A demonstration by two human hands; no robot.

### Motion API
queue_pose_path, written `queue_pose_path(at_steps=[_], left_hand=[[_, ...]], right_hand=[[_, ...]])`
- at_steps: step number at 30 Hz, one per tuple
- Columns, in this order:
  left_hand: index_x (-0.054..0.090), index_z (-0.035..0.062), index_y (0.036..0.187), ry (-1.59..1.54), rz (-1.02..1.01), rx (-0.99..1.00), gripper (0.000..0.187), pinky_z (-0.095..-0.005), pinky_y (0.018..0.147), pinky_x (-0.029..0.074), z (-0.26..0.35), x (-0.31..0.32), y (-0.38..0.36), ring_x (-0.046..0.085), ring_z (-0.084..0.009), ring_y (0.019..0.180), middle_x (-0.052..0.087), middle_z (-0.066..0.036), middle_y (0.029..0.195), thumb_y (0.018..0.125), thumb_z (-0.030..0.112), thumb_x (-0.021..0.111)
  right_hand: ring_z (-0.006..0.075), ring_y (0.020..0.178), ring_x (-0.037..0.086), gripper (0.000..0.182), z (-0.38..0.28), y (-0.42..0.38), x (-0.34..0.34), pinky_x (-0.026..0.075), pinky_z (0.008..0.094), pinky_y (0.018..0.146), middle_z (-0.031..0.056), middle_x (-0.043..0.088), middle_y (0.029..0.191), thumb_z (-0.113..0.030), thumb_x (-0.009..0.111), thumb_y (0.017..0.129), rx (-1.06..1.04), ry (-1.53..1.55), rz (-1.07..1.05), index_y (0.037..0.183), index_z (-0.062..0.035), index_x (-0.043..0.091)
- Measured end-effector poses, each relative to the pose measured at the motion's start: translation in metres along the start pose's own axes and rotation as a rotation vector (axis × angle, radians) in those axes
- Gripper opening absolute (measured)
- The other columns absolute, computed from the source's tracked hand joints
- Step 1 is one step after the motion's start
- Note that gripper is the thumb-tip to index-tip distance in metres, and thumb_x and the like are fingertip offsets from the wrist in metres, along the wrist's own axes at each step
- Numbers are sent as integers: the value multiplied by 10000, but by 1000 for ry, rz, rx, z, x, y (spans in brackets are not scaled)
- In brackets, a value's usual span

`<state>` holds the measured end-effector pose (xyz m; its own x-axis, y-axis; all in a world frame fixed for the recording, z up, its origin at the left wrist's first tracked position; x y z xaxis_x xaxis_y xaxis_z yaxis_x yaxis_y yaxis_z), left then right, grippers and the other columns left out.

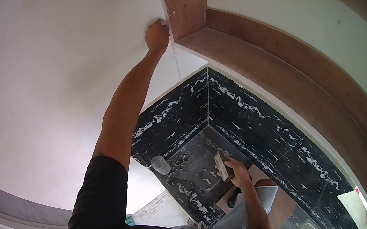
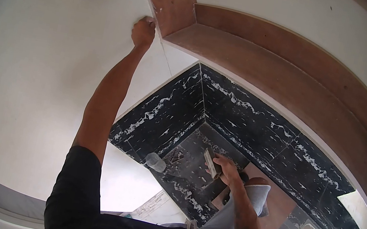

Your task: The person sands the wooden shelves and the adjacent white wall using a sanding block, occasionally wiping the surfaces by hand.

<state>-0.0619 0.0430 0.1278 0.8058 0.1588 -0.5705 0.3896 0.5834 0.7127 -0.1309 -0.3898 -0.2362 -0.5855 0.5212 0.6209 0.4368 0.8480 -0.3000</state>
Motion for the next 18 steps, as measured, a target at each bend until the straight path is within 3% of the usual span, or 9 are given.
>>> queue_pose_path(at_steps=[8, 18], left_hand=[[741, 163, 1068, 87, -7, 84, 188, -481, 832, 572, 0, -1, 3, 715, -375, 961, 750, -131, 1046, 949, 266, 639], [719, 132, 1033, 155, -20, 181, 173, -485, 814, 585, -1, -3, 0, 724, -369, 943, 746, -131, 1040, 952, 238, 610]], right_hand=[[273, 1192, 606, 571, -3, -2, -3, 542, 480, 986, 158, 587, 1328, -185, 577, 980, 32, -20, 62, 1497, 16, 445], [248, 1156, 620, 531, -6, 1, -2, 562, 451, 957, 155, 597, 1293, -172, 556, 987, 31, -32, 27, 1471, 27, 470]])
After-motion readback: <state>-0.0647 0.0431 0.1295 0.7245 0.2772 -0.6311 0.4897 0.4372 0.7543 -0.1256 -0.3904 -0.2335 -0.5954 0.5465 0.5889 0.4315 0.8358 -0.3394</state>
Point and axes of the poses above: each hand's wrist, its own y-axis towards the middle knuckle, its own x-axis out of the palm, z = x × y, the point moved 2 cm from there along y, towards the middle knuckle
